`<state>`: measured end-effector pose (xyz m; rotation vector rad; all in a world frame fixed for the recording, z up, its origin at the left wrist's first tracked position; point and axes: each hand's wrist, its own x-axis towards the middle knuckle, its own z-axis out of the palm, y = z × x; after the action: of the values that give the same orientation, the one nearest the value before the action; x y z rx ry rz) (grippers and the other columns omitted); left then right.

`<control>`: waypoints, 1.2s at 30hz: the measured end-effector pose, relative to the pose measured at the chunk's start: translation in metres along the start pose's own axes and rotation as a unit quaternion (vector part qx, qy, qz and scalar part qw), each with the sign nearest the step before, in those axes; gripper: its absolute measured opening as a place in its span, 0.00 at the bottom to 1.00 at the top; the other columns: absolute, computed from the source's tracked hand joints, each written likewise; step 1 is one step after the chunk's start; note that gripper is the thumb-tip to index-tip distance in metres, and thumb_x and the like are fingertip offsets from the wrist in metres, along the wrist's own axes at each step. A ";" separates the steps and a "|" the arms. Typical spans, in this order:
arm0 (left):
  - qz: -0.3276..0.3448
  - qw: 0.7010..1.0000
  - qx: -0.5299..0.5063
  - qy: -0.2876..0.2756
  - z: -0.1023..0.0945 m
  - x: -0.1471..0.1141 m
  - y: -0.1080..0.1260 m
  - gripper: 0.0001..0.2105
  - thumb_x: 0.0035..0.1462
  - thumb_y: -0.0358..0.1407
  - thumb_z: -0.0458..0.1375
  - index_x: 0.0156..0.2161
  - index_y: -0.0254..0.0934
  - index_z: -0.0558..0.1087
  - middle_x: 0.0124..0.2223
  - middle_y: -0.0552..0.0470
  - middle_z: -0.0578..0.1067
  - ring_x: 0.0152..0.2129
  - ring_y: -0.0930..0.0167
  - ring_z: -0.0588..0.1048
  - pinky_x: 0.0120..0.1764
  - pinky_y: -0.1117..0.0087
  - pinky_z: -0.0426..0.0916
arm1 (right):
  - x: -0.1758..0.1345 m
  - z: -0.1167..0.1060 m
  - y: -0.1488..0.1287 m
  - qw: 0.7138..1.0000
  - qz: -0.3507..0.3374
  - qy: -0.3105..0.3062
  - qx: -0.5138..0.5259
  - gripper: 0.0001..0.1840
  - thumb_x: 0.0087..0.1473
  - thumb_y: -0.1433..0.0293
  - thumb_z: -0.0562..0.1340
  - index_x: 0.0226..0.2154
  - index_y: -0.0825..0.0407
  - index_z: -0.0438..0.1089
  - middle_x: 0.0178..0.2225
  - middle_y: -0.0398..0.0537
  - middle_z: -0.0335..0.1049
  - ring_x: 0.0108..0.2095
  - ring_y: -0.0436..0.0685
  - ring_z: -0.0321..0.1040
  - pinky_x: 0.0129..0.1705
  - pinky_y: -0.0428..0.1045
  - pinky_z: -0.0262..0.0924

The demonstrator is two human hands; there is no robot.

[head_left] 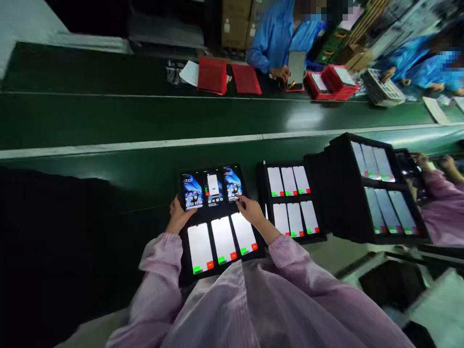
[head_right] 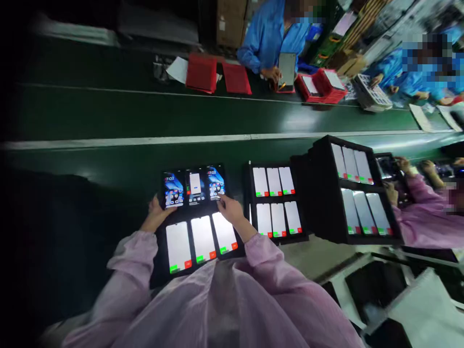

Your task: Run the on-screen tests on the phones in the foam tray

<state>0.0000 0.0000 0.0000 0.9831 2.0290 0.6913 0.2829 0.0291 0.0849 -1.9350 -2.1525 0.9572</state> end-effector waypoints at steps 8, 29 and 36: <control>0.036 0.997 0.010 0.072 0.011 -0.001 -0.001 0.45 0.37 0.39 0.72 0.62 0.38 0.62 0.60 0.34 0.69 0.66 0.47 0.62 0.65 0.43 0.58 | -0.002 0.003 0.011 0.995 -0.029 0.047 0.081 0.13 0.65 0.68 0.59 0.47 0.49 0.78 0.39 0.46 0.81 0.27 0.52 0.72 0.32 0.45 0.62; 0.055 0.989 0.008 0.140 0.021 0.000 -0.005 0.31 0.50 0.43 0.64 0.58 0.35 0.67 0.59 0.31 0.69 0.64 0.49 0.63 0.65 0.46 0.58 | 0.033 0.000 -0.027 1.000 -0.018 0.003 -0.022 0.20 0.66 0.67 0.60 0.58 0.47 0.73 0.37 0.45 0.82 0.39 0.57 0.79 0.40 0.46 0.66; 0.076 0.983 0.003 0.169 0.025 0.001 -0.010 0.26 0.54 0.41 0.61 0.57 0.35 0.68 0.56 0.32 0.70 0.62 0.50 0.66 0.65 0.45 0.58 | 0.028 -0.011 -0.014 0.999 0.021 0.037 -0.015 0.20 0.67 0.69 0.58 0.58 0.51 0.74 0.38 0.47 0.82 0.42 0.58 0.80 0.44 0.46 0.67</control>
<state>0.0160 -0.0017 -0.0216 1.0908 2.2613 0.9905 0.2706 0.0591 0.0912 -2.0032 -2.1059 0.8501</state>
